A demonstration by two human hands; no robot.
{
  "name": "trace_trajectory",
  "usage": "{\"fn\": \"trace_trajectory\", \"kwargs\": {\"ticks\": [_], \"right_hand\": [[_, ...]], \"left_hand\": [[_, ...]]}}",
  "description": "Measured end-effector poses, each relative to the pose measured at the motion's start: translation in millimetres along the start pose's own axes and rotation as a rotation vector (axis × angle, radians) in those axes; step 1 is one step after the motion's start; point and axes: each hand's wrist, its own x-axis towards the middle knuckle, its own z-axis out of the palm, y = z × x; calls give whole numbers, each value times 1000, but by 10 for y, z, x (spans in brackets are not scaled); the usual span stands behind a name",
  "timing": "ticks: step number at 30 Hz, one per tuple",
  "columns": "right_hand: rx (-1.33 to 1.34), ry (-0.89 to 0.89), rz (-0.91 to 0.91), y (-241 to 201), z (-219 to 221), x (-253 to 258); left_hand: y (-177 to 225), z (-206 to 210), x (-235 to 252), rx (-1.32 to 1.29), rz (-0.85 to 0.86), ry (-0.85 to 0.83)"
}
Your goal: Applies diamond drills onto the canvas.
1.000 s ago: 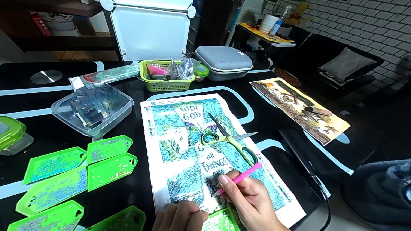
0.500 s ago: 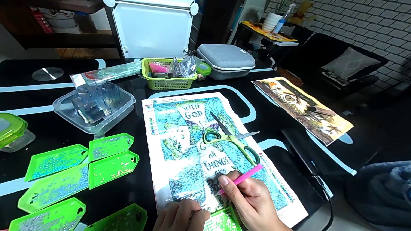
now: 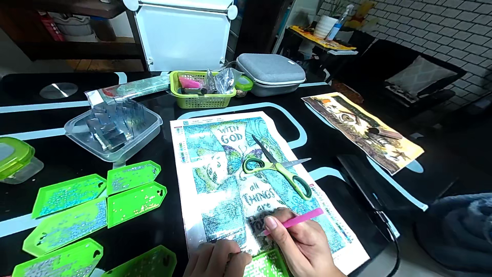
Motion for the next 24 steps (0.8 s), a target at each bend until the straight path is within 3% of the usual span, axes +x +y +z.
{"fn": "trace_trajectory", "kwargs": {"ticks": [24], "right_hand": [[-44,-111,-44,8,-73,6]], "left_hand": [[-8,7,2,7,12,1]]}}
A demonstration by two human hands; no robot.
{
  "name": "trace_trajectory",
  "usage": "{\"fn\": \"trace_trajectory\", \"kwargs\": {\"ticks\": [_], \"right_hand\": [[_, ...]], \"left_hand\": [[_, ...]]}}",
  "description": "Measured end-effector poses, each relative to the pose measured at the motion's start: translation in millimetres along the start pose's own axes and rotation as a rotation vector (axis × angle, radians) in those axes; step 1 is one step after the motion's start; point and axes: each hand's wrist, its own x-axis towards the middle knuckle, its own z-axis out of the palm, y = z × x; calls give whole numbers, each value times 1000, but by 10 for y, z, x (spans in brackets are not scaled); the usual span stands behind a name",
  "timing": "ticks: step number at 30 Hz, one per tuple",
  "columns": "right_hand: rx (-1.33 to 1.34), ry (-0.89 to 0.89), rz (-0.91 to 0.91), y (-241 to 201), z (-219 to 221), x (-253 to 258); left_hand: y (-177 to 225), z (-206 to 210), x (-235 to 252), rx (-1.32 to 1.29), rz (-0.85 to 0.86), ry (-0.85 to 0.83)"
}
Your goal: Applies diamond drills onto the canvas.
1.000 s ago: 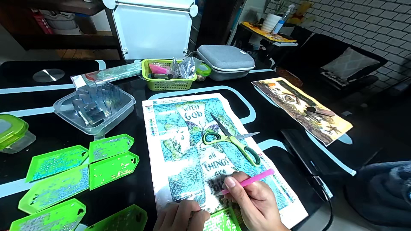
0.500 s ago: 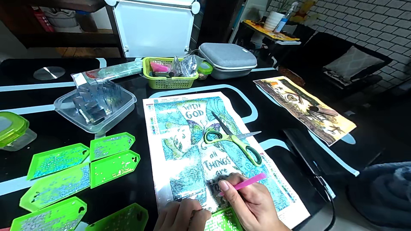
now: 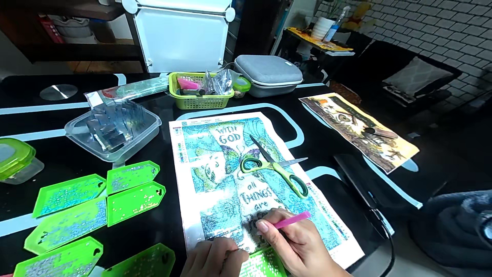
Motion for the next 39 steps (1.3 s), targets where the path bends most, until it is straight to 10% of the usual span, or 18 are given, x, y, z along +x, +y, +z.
{"fn": "trace_trajectory", "kwargs": {"ticks": [39], "right_hand": [[177,-54,49,-243,-54,-232]], "left_hand": [[1,-7,-2,-2,-7,-6]]}}
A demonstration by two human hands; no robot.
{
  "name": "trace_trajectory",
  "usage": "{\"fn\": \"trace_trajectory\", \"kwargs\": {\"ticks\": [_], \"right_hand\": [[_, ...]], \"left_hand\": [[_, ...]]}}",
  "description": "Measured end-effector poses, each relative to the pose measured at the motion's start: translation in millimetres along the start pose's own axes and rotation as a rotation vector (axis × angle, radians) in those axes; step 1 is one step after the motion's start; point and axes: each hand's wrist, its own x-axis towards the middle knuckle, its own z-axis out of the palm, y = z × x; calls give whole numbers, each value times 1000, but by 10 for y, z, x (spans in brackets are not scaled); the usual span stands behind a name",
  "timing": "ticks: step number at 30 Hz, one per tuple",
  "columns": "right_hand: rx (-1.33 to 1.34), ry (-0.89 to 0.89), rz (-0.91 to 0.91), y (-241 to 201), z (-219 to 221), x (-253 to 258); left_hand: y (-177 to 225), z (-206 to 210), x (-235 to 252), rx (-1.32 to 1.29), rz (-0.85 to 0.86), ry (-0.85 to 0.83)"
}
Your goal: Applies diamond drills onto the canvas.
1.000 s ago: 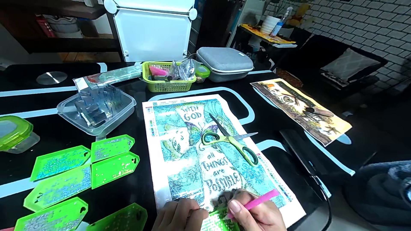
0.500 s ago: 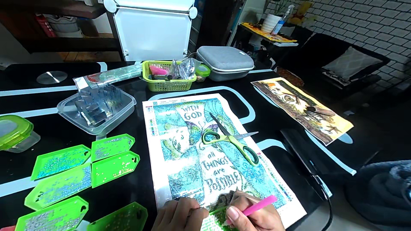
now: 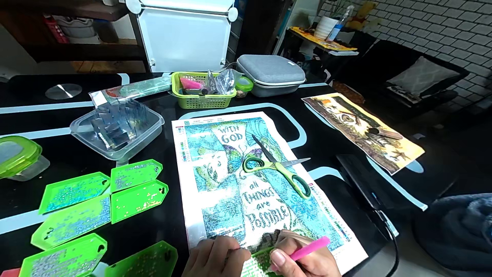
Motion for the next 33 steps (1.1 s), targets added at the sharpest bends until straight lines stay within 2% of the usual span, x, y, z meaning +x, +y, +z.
{"fn": "trace_trajectory", "kwargs": {"ticks": [5,8,22,28,33], "right_hand": [[123,119,124,36,-41,121],[95,178,96,168,-34,257],[-31,121,50,290,12,262],[-218,64,-49,276,-30,252],[-7,91,40,204,-112,164]], "left_hand": [[1,-10,6,-2,-2,-8],[-4,-4,5,2,3,-6],[-1,6,3,-17,-6,0],[1,6,3,-5,-2,-4],[1,6,4,-11,2,4]]}}
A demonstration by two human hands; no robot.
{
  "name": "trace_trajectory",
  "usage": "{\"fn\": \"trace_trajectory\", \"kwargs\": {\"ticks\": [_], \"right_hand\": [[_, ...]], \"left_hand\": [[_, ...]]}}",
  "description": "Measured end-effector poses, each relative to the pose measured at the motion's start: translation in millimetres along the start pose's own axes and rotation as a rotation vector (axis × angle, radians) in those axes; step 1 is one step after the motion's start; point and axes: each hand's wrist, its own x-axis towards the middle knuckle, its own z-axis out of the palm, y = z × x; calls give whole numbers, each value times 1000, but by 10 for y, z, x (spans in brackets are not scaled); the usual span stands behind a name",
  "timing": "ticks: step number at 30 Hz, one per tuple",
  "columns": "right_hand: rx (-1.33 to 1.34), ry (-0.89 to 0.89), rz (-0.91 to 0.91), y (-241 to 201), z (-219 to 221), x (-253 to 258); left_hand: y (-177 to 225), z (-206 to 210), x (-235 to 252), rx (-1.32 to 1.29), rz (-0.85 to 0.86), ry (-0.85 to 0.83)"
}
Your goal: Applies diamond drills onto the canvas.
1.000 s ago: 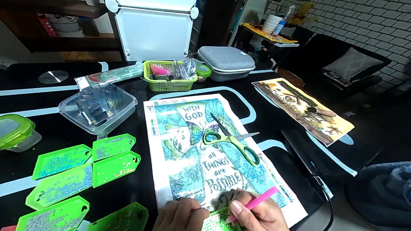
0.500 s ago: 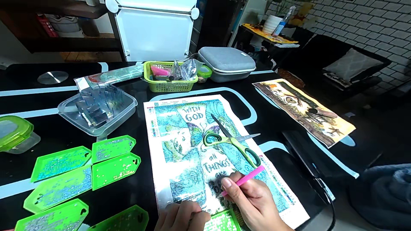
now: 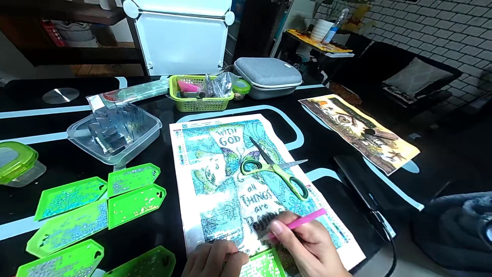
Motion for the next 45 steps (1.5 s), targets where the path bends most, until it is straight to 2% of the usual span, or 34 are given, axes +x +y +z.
{"fn": "trace_trajectory", "kwargs": {"ticks": [4,9,24,32,38,45], "right_hand": [[61,27,106,-204,-14,-184],[-18,18,81,-199,8,-261],[-40,23,54,-179,27,-257],[96,75,165,-194,19,-132],[30,99,54,19,101,35],[0,83,24,50,126,27]], "left_hand": [[0,-1,-2,0,-4,-4],[-4,-3,-5,-7,-2,-4],[-4,-9,-7,-17,-8,-5],[4,-17,1,-16,-8,-7],[-1,-13,0,-10,-10,-10],[-3,-6,-3,-2,-7,-6]]}}
